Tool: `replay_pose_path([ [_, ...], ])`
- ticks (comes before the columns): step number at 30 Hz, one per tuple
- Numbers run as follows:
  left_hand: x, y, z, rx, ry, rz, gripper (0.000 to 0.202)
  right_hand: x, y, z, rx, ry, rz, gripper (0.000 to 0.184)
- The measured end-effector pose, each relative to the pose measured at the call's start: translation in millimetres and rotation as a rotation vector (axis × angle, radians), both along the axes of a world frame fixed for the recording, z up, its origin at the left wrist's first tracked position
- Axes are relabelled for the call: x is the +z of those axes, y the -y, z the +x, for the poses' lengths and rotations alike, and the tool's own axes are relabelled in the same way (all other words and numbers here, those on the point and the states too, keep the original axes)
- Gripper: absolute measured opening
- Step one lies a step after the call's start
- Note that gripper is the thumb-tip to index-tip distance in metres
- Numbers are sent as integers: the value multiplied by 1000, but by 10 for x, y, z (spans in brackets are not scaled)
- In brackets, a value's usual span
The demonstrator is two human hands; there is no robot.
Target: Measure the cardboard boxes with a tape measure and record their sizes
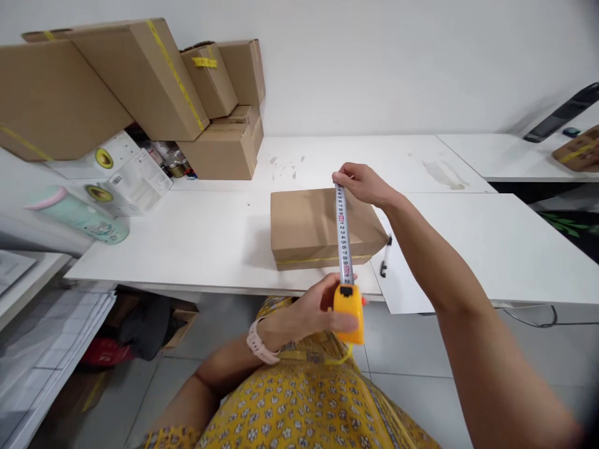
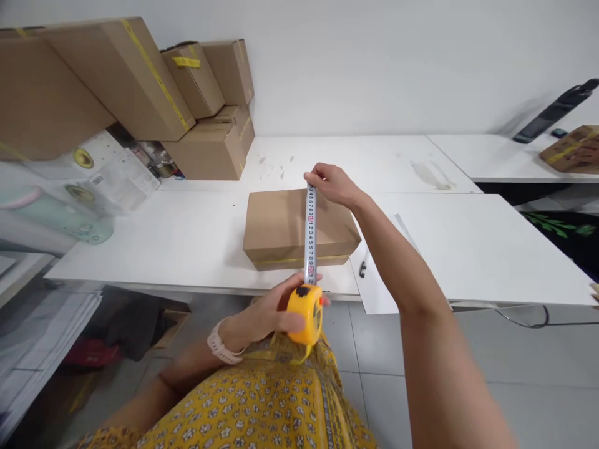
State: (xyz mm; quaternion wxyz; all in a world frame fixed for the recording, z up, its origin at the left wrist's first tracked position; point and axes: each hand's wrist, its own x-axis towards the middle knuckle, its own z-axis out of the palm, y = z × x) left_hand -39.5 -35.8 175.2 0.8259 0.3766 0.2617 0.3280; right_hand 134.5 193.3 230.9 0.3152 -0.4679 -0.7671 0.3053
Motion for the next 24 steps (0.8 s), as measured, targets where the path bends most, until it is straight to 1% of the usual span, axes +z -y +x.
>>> replay_pose_path([
  [2, -39, -94, 189, 119, 23, 6, 69, -73, -210, -108, 2, 60, -17, 33],
  [3, -48, -148, 249, 156, 20, 8, 66, -117, -302, -143, -2, 91, -19, 32],
  [5, -64, -243, 310, 188, -4, 14, 61, -212, -443, -186, -7, 139, -14, 31],
  [7, -82, -296, 316, 196, -29, 19, 59, -303, -520, -203, -10, 169, -16, 32],
  [11, -112, -268, 291, 209, -42, 1, 54, -434, -530, -190, -17, 147, -47, 28],
  [14, -117, -201, 309, 210, -25, -16, 52, -477, -496, -159, 32, 103, -64, 26],
  [17, -117, -158, 341, 221, -19, -32, 52, -493, -475, -132, 64, 65, -81, 29],
  [24, -128, -163, 367, 235, -19, -61, 70, -526, -466, -134, 63, 69, -58, 31],
])
